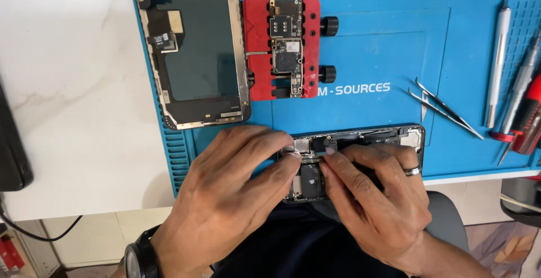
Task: The person works on a disassembled smartphone, using hands to peel back and reposition internal components and shielding. The person repeatedly adjusts small parts inside the phone chassis on a blue work mat.
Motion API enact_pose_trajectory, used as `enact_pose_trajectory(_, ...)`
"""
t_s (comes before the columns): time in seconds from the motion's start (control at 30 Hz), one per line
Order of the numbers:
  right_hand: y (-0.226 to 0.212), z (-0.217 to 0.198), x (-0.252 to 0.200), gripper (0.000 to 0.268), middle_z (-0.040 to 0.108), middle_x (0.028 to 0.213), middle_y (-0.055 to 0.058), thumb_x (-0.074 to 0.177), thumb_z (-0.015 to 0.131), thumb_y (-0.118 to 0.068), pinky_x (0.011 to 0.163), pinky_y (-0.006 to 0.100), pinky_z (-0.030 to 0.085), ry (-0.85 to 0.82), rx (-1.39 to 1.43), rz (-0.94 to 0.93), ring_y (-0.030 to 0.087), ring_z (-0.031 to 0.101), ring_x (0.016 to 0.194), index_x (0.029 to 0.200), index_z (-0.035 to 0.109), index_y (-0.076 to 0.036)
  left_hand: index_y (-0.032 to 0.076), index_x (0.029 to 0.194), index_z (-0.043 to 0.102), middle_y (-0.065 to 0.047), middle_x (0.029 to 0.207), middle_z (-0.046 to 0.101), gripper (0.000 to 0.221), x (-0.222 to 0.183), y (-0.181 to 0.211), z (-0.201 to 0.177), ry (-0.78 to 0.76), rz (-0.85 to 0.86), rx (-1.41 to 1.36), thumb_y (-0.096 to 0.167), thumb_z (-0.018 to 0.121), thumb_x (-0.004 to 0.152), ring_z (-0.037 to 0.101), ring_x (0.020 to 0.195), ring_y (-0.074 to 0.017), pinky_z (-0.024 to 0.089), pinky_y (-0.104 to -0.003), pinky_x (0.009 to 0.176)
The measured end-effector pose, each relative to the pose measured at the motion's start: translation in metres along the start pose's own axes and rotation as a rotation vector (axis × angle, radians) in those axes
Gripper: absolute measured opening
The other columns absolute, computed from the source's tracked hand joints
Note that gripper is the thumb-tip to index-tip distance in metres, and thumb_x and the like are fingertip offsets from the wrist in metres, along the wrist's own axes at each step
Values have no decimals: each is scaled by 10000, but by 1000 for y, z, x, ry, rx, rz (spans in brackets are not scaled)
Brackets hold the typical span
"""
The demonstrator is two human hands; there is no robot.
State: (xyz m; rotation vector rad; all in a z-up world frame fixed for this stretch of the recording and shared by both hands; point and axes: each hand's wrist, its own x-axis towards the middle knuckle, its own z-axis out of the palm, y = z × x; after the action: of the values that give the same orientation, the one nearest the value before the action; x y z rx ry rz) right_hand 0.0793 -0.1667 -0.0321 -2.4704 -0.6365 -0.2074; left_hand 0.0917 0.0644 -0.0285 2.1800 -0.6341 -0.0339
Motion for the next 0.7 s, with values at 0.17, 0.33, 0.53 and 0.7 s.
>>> enact_pose_trajectory(0.17,-1,-1,1,129,755,991,199,989,845,-33,817,402,575,10,5,11,328,662,859,1084,819,51,-34,1120,700,-210,1228,670,49,4,3,0,34,-17,-44,-1,694,1084,670,1093,-398,589,-551,957)
enact_pose_trajectory(0.33,0,0,0,117,760,967,196,988,850,-27,811,385,547,13,2,-3,311,682,832,1064,821,56,-19,1143,720,-213,1250,666,65,2,2,0,10,-22,-22,9,696,1088,672,1121,-402,598,-570,970)
enact_pose_trajectory(0.53,0,2,-2,115,754,981,188,991,862,-20,803,378,561,39,-18,-3,321,655,851,1076,830,52,-21,1124,715,-224,1229,671,56,1,1,0,-1,7,27,4,672,1099,681,1108,-410,599,-571,939)
enact_pose_trajectory(0.7,1,0,-3,138,743,1012,190,1004,855,-30,846,411,537,7,-16,-3,329,684,857,1114,817,45,4,1205,697,-231,1253,675,107,-1,3,-1,-39,8,63,34,692,1103,687,1131,-423,605,-599,958)
